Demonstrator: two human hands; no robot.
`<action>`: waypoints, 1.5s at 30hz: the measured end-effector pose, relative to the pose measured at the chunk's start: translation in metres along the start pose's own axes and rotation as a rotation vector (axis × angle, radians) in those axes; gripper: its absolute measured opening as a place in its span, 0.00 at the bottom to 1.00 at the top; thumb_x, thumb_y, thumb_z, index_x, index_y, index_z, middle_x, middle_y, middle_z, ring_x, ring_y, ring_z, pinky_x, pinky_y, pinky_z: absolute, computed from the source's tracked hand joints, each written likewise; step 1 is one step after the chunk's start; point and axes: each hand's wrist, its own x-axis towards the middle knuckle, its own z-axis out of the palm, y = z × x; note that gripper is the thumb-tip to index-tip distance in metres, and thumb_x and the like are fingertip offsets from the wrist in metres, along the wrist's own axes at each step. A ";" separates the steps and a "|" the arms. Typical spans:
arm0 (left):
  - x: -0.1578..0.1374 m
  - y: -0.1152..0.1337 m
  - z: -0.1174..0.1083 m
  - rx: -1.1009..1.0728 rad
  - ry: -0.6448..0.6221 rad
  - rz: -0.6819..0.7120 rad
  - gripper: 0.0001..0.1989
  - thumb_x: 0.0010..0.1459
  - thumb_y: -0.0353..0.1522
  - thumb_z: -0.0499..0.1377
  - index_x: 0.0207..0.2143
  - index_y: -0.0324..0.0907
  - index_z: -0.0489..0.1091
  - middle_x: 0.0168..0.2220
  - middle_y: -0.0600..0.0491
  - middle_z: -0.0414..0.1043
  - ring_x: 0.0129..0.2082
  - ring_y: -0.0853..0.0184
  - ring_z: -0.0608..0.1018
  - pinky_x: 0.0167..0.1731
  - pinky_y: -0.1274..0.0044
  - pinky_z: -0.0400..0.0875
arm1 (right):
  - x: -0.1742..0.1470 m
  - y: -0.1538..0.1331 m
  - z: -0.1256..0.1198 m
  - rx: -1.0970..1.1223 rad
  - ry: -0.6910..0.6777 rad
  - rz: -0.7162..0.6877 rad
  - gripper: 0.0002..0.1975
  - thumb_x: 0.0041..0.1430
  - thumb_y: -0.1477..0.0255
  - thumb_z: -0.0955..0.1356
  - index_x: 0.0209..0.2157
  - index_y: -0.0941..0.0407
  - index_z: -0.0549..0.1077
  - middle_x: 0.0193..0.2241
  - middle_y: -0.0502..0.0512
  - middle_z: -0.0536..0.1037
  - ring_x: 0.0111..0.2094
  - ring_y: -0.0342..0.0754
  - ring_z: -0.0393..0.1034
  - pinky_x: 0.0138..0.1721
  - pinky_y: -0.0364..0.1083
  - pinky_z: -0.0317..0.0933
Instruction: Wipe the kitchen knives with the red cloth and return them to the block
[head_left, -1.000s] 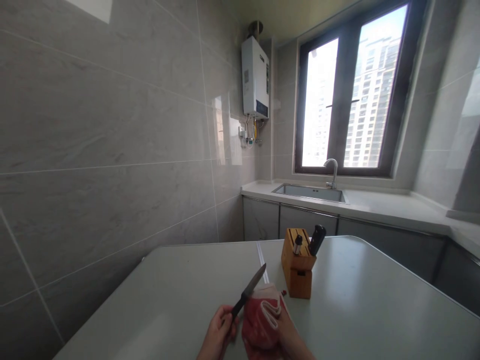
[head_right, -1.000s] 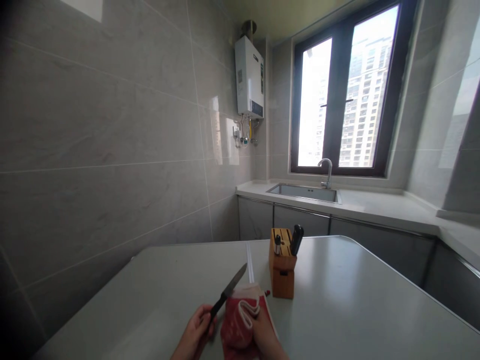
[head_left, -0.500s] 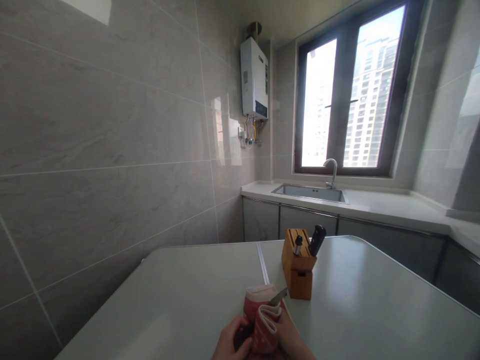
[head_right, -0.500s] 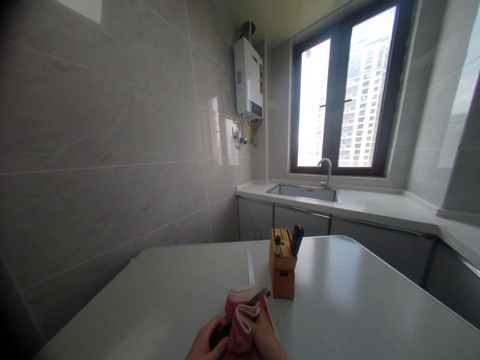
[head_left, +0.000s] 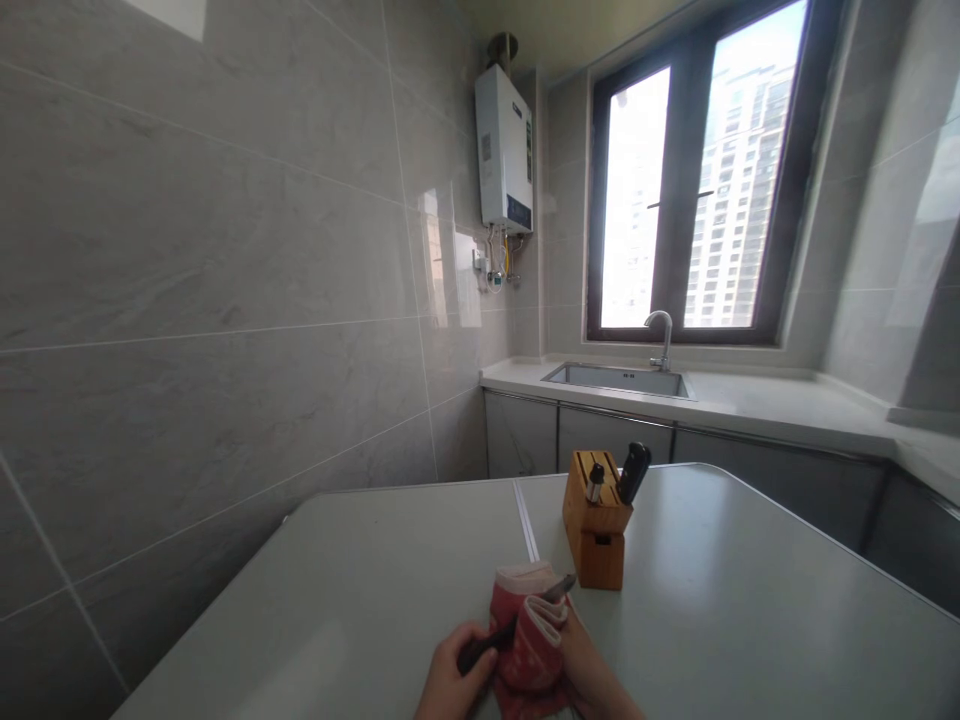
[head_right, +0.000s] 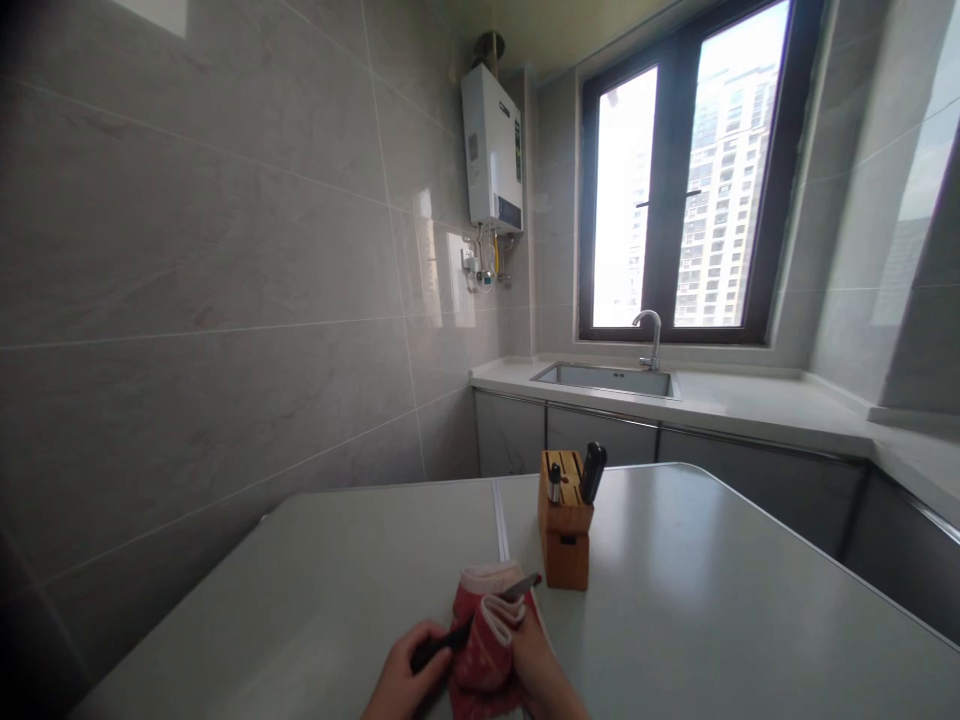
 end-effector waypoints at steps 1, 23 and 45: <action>0.000 -0.001 0.000 -0.015 0.007 -0.007 0.14 0.52 0.43 0.59 0.29 0.39 0.70 0.28 0.52 0.73 0.31 0.63 0.72 0.32 0.78 0.65 | -0.001 -0.001 0.000 0.027 0.029 -0.003 0.20 0.36 0.64 0.76 0.33 0.57 0.74 0.31 0.56 0.79 0.36 0.52 0.73 0.44 0.51 0.64; 0.001 -0.002 -0.009 -0.267 0.102 -0.126 0.16 0.46 0.44 0.63 0.23 0.41 0.64 0.20 0.61 0.60 0.23 0.71 0.63 0.25 0.81 0.56 | 0.008 0.008 -0.009 0.363 -0.011 0.138 0.16 0.44 0.60 0.72 0.27 0.60 0.76 0.27 0.59 0.81 0.29 0.51 0.74 0.38 0.50 0.66; 0.001 0.009 -0.007 -0.651 0.202 -0.293 0.17 0.44 0.41 0.65 0.21 0.41 0.60 0.17 0.64 0.53 0.16 0.77 0.56 0.17 0.85 0.47 | 0.019 0.011 -0.022 0.471 0.209 0.105 0.14 0.33 0.62 0.75 0.19 0.56 0.72 0.20 0.50 0.79 0.22 0.48 0.71 0.32 0.48 0.66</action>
